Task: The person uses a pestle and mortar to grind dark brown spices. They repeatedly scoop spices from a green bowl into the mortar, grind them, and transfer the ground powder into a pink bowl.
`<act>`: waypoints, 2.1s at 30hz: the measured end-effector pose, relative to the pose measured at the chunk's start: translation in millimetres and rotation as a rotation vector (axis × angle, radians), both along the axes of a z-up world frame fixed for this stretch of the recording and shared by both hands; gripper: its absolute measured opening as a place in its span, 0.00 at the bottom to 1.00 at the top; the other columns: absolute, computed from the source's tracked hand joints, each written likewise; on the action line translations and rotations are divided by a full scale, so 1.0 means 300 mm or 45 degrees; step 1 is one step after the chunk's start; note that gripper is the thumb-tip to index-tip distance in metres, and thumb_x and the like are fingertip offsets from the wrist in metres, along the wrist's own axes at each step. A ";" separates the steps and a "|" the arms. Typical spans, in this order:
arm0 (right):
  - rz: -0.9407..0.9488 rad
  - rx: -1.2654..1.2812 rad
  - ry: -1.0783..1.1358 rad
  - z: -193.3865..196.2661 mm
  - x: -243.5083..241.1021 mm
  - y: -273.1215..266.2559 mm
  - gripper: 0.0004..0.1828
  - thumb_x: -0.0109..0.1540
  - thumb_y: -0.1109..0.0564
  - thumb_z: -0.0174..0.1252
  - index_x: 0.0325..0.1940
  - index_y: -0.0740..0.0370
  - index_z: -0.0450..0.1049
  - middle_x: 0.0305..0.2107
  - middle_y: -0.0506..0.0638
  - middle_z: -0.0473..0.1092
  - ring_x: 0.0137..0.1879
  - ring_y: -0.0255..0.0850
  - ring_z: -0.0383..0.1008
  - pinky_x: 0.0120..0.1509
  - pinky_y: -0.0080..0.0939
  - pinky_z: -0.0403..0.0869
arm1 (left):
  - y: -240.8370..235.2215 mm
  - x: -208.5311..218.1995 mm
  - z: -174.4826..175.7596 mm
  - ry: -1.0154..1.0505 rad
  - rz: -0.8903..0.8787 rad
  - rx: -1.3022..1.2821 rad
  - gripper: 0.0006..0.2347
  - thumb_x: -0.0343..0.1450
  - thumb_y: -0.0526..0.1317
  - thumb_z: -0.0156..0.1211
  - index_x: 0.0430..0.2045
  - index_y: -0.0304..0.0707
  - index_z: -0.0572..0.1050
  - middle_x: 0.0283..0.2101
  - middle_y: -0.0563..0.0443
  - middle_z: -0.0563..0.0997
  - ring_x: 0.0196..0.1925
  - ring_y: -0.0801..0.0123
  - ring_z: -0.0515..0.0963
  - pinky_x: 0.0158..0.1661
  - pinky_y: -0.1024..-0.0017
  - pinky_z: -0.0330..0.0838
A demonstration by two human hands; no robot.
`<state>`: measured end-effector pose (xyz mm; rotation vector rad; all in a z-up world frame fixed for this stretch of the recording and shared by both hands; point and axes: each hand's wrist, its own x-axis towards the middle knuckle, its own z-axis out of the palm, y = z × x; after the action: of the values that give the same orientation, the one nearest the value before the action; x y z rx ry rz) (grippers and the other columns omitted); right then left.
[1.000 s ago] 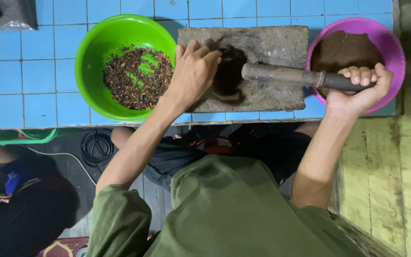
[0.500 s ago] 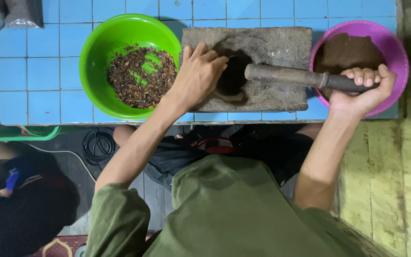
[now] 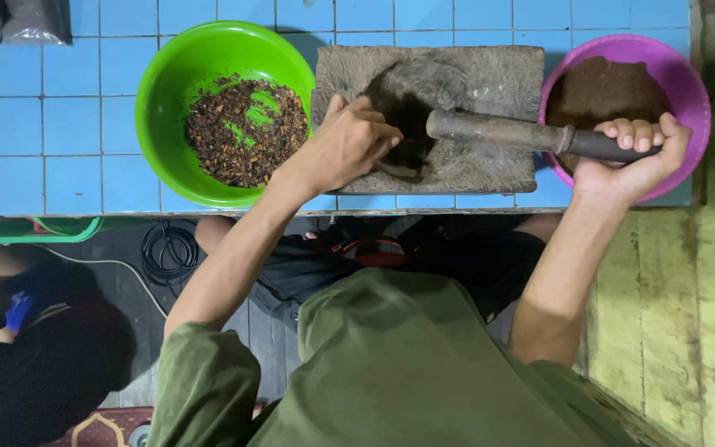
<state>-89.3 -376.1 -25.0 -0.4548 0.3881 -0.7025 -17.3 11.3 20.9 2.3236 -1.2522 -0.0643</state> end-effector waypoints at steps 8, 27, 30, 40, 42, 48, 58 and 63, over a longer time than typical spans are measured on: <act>0.027 -0.012 -0.007 -0.015 0.002 -0.010 0.16 0.55 0.61 0.59 0.17 0.52 0.61 0.11 0.40 0.56 0.19 0.34 0.55 0.30 0.35 0.60 | -0.026 0.037 -0.057 -0.228 0.115 0.077 0.10 0.79 0.40 0.52 0.28 0.39 0.77 0.28 0.50 0.80 0.36 0.57 0.66 0.42 0.60 0.55; 0.014 0.024 0.001 -0.002 -0.002 -0.002 0.16 0.54 0.62 0.60 0.16 0.53 0.61 0.11 0.41 0.57 0.19 0.35 0.56 0.30 0.35 0.61 | 0.002 -0.007 0.027 -0.034 0.054 -0.030 0.09 0.77 0.39 0.53 0.32 0.39 0.81 0.28 0.53 0.79 0.33 0.60 0.66 0.39 0.60 0.53; 0.009 0.001 0.005 -0.002 -0.004 -0.002 0.16 0.54 0.61 0.60 0.17 0.53 0.61 0.11 0.41 0.57 0.19 0.35 0.56 0.30 0.37 0.62 | -0.012 0.007 -0.038 0.040 0.035 0.056 0.11 0.77 0.40 0.50 0.38 0.40 0.82 0.34 0.52 0.82 0.39 0.58 0.69 0.41 0.57 0.51; 0.018 0.019 0.011 0.006 -0.005 0.001 0.16 0.54 0.62 0.59 0.17 0.53 0.61 0.11 0.41 0.56 0.19 0.35 0.56 0.31 0.36 0.61 | -0.009 0.039 -0.037 -0.058 0.200 0.035 0.08 0.77 0.36 0.56 0.28 0.41 0.79 0.32 0.49 0.82 0.35 0.55 0.66 0.46 0.58 0.57; 0.026 0.003 -0.009 -0.004 -0.004 -0.002 0.16 0.55 0.62 0.59 0.16 0.53 0.62 0.10 0.40 0.57 0.19 0.35 0.56 0.30 0.35 0.61 | 0.003 0.050 -0.047 -0.160 0.283 -0.066 0.09 0.78 0.39 0.54 0.41 0.33 0.80 0.36 0.45 0.83 0.37 0.55 0.68 0.45 0.57 0.57; 0.020 -0.011 0.002 0.001 -0.006 0.001 0.16 0.54 0.61 0.60 0.16 0.52 0.61 0.10 0.40 0.56 0.19 0.34 0.55 0.31 0.36 0.59 | -0.006 0.043 -0.111 -0.224 0.216 0.017 0.10 0.77 0.40 0.54 0.41 0.34 0.81 0.31 0.50 0.79 0.40 0.56 0.66 0.43 0.53 0.54; 0.034 -0.018 -0.026 -0.023 -0.005 -0.026 0.16 0.56 0.61 0.59 0.17 0.53 0.62 0.11 0.40 0.56 0.19 0.35 0.55 0.31 0.35 0.59 | -0.015 0.056 -0.097 -0.101 0.298 -0.029 0.11 0.77 0.41 0.55 0.45 0.34 0.80 0.35 0.47 0.79 0.43 0.53 0.66 0.44 0.43 0.58; 0.024 -0.005 -0.016 -0.011 -0.005 -0.014 0.16 0.55 0.62 0.60 0.16 0.53 0.62 0.11 0.41 0.57 0.19 0.35 0.55 0.31 0.36 0.59 | -0.035 0.038 -0.080 -0.018 0.111 0.023 0.11 0.78 0.40 0.51 0.29 0.37 0.78 0.29 0.49 0.76 0.40 0.57 0.64 0.42 0.53 0.53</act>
<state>-90.9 -380.3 -28.3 -0.4571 0.3702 -0.6876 -6.0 0.8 -3.0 2.3949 -1.1594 -0.0299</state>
